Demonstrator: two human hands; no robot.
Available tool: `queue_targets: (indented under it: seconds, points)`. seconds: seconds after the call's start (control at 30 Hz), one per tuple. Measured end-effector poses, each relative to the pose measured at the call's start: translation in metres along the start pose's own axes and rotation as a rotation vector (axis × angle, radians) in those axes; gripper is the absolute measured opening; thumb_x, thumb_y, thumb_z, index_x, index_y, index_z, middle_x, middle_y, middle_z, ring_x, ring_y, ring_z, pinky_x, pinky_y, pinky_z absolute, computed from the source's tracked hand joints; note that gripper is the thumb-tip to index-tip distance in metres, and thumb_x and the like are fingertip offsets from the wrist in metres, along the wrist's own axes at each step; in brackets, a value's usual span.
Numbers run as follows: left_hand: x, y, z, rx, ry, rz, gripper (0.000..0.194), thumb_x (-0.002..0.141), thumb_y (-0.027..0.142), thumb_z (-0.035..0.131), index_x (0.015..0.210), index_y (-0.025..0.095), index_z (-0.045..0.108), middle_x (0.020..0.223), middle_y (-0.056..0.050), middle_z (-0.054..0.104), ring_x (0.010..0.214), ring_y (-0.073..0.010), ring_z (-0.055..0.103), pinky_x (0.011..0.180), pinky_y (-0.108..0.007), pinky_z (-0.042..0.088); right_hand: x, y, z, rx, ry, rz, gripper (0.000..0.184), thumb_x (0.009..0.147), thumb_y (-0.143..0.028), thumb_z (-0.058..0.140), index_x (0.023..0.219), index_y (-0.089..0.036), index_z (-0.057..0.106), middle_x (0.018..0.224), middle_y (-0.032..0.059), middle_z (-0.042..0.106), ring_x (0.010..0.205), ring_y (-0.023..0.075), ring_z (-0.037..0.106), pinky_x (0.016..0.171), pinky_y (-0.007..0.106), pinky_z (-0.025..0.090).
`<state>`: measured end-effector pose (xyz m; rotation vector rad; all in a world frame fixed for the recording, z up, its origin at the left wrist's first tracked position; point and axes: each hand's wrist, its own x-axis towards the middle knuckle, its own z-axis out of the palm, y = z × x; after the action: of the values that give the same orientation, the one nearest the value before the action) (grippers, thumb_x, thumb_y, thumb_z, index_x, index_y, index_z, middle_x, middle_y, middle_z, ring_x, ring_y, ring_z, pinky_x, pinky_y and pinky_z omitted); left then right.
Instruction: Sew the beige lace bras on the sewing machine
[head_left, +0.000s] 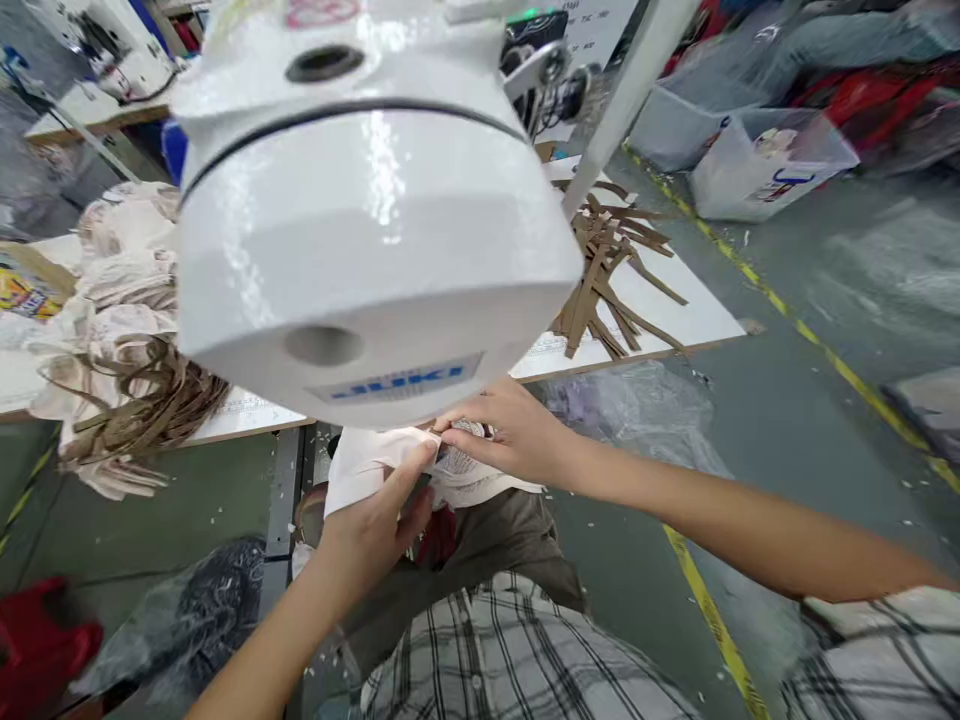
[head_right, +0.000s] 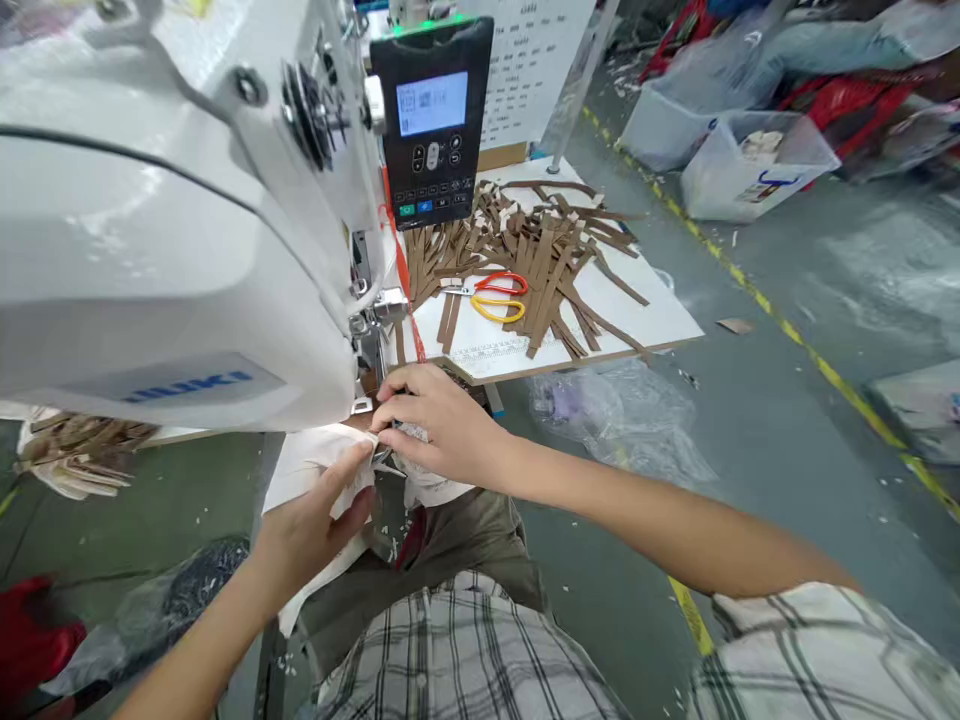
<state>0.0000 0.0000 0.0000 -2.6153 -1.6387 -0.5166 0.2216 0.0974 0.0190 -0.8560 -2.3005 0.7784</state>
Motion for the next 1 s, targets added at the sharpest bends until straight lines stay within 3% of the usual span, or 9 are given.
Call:
queue_targets:
  seconds: [0.17,0.33,0.47,0.6,0.73,0.9,1.0]
  points:
    - [-0.001,0.016,-0.005,-0.020,-0.070,-0.108,0.058,0.092,0.031,0.059,0.148,0.028,0.043,0.091,0.000,0.076,0.074,-0.0149,0.070,0.052,-0.020,0.045,0.001,-0.003,-0.002,0.013,0.050,0.009,0.013,0.091,-0.023,0.062,0.091,-0.022,0.075,0.100,0.0070,0.070,0.100,0.0203,0.060,0.091,0.034,0.043]
    - [0.005,0.032,-0.003,0.050,0.040,-0.148,0.061,0.091,0.026,0.062,0.148,0.026,0.042,0.103,-0.003,0.077,0.077,-0.0166,0.071,0.054,-0.022,0.046,0.001,-0.003,-0.001,0.048,0.089,0.013,0.009,0.089,-0.021,0.065,0.090,-0.022,0.074,0.096,0.0044,0.070,0.096,0.0183,0.060,0.087,0.032,0.047]
    - [0.006,0.039,-0.005,0.073,0.030,-0.180,0.060,0.092,0.027,0.061,0.148,0.027,0.041,0.104,-0.003,0.077,0.065,-0.0146,0.068,0.047,-0.023,0.040,-0.009,-0.001,0.006,0.006,0.180,-0.096,0.017,0.094,-0.017,0.057,0.102,-0.022,0.072,0.098,0.0052,0.070,0.098,0.0176,0.061,0.088,0.033,0.050]
    - [0.003,0.032,-0.013,-0.022,-0.054,-0.186,0.054,0.095,0.030,0.055,0.147,0.025,0.042,0.100,-0.001,0.077,0.052,-0.0096,0.061,0.040,-0.021,0.034,-0.015,0.005,0.014,-0.063,0.278,-0.314,0.029,0.092,-0.007,0.049,0.107,-0.023,0.068,0.101,0.0038,0.074,0.102,0.0175,0.064,0.094,0.037,0.051]
    - [0.000,0.011,-0.023,-0.090,-0.175,-0.086,0.048,0.097,0.029,0.049,0.145,0.027,0.046,0.091,0.002,0.076,0.041,-0.0065,0.052,0.040,-0.021,0.034,-0.015,0.009,0.015,-0.193,0.331,-0.355,0.027,0.089,-0.008,0.055,0.102,-0.026,0.070,0.097,-0.0002,0.076,0.100,0.0191,0.063,0.093,0.038,0.050]
    - [0.006,0.001,-0.030,0.088,-0.163,-0.018,0.044,0.096,0.025,0.048,0.139,0.032,0.055,0.051,0.009,0.059,0.030,-0.0096,0.038,0.036,-0.027,0.021,-0.022,0.001,0.014,-0.118,0.292,-0.198,0.029,0.090,-0.010,0.052,0.104,-0.027,0.071,0.095,0.0025,0.072,0.095,0.0192,0.061,0.085,0.037,0.049]
    - [0.010,0.008,-0.030,0.103,-0.136,-0.027,0.044,0.095,0.026,0.052,0.138,0.032,0.055,0.065,0.005,0.070,0.035,-0.0087,0.043,0.039,-0.026,0.024,-0.023,-0.002,0.015,0.280,0.174,0.128,0.029,0.097,-0.020,0.045,0.115,-0.026,0.067,0.091,0.0034,0.067,0.079,0.0154,0.062,0.072,0.031,0.051]
